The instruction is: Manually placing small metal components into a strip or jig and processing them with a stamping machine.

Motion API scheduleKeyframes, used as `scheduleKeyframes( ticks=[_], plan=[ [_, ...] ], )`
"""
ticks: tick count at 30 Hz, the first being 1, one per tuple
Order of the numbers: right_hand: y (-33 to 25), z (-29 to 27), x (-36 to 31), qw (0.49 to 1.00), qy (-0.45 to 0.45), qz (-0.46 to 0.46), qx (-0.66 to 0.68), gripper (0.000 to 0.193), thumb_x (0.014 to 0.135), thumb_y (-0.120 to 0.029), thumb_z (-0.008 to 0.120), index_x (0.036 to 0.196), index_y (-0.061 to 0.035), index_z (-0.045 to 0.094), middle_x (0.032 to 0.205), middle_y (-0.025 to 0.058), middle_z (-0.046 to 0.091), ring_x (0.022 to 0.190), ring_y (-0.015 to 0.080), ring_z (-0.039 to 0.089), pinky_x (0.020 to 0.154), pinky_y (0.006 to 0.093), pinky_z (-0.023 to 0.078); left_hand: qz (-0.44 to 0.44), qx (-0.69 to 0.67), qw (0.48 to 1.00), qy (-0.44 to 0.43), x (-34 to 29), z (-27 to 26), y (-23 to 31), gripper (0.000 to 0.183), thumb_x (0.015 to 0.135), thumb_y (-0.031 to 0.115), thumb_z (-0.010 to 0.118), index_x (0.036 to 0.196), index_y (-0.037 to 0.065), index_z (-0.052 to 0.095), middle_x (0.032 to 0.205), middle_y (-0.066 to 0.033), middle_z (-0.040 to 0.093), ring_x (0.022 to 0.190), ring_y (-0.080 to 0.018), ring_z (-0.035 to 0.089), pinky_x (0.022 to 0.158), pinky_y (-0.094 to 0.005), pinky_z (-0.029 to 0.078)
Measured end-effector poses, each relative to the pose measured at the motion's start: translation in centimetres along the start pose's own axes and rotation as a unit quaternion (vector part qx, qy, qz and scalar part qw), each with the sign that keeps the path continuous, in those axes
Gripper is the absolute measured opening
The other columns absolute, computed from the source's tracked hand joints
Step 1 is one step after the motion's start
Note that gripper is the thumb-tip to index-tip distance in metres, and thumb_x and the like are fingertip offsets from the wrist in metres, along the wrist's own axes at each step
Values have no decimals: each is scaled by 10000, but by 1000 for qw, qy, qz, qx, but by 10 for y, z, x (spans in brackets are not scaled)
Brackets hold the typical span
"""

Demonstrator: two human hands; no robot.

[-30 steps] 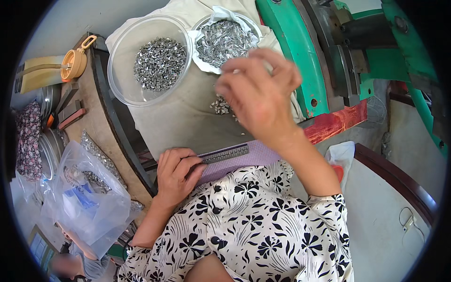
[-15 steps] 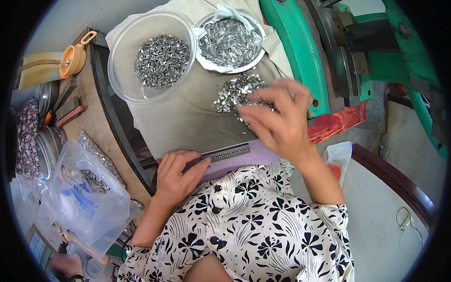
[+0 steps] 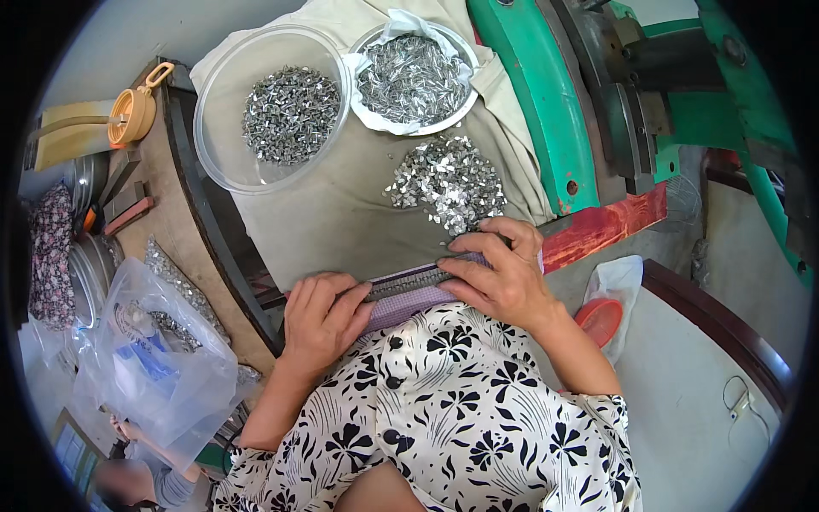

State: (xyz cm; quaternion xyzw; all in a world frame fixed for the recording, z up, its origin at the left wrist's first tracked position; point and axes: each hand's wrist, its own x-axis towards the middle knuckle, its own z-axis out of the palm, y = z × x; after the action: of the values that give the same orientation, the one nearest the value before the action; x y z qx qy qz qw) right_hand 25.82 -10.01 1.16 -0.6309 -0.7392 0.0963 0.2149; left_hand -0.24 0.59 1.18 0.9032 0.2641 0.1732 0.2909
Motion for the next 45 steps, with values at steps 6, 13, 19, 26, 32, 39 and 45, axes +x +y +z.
scheduleKeyframes(
  ticks=[6,13,19,26,32,39,45],
  plan=[
    [6,-6,-3,998,62,-22,-20,311,665,-322,847,939,-197,769,1013,-68,669,1092,249,500,924,383,363,55,16,998,32,15,-5,1,302,738,107,757,1021,40,674,1026,-48,615,930,-219,610,784,-359,467],
    [10,-5,3,998,50,16,-31,309,665,-315,844,946,-212,769,1030,-72,661,1090,250,509,920,391,358,19,-8,1000,-14,34,-3,-8,340,704,90,789,1026,48,687,1024,-71,616,919,-275,616,766,-380,474],
    [-9,-2,21,996,73,-55,-12,304,669,-301,823,968,-273,782,1084,-56,659,1080,256,486,918,396,368,-4,-57,998,-10,32,-4,-10,326,773,121,761,1069,39,653,1058,-84,606,936,-285,605,808,-393,482],
    [0,-14,62,994,92,-52,33,282,696,-208,820,973,-212,771,973,-45,661,931,212,579,821,375,399,-28,-90,996,2,32,0,-10,217,784,113,764,975,55,680,1013,-83,615,900,-296,602,774,-403,480],
    [49,-40,135,996,86,-8,26,177,778,-129,771,952,-104,752,856,40,672,805,234,646,716,354,464,-21,-76,997,15,31,3,-8,169,787,70,742,941,58,673,987,-73,623,868,-285,593,754,-396,472],
    [59,-18,173,998,-61,-2,11,244,787,-149,756,1019,-79,735,920,103,673,902,304,660,786,420,531,-49,-128,988,69,36,-5,4,230,786,34,745,1003,28,668,1002,-111,631,888,-303,627,759,-395,509],
    [53,-13,190,996,-81,-25,27,180,783,-132,729,946,-55,741,897,125,691,858,333,674,777,436,533,-48,-203,969,134,59,-1,19,247,794,5,735,1031,19,668,989,-135,634,888,-317,640,760,-385,522]
  ],
)
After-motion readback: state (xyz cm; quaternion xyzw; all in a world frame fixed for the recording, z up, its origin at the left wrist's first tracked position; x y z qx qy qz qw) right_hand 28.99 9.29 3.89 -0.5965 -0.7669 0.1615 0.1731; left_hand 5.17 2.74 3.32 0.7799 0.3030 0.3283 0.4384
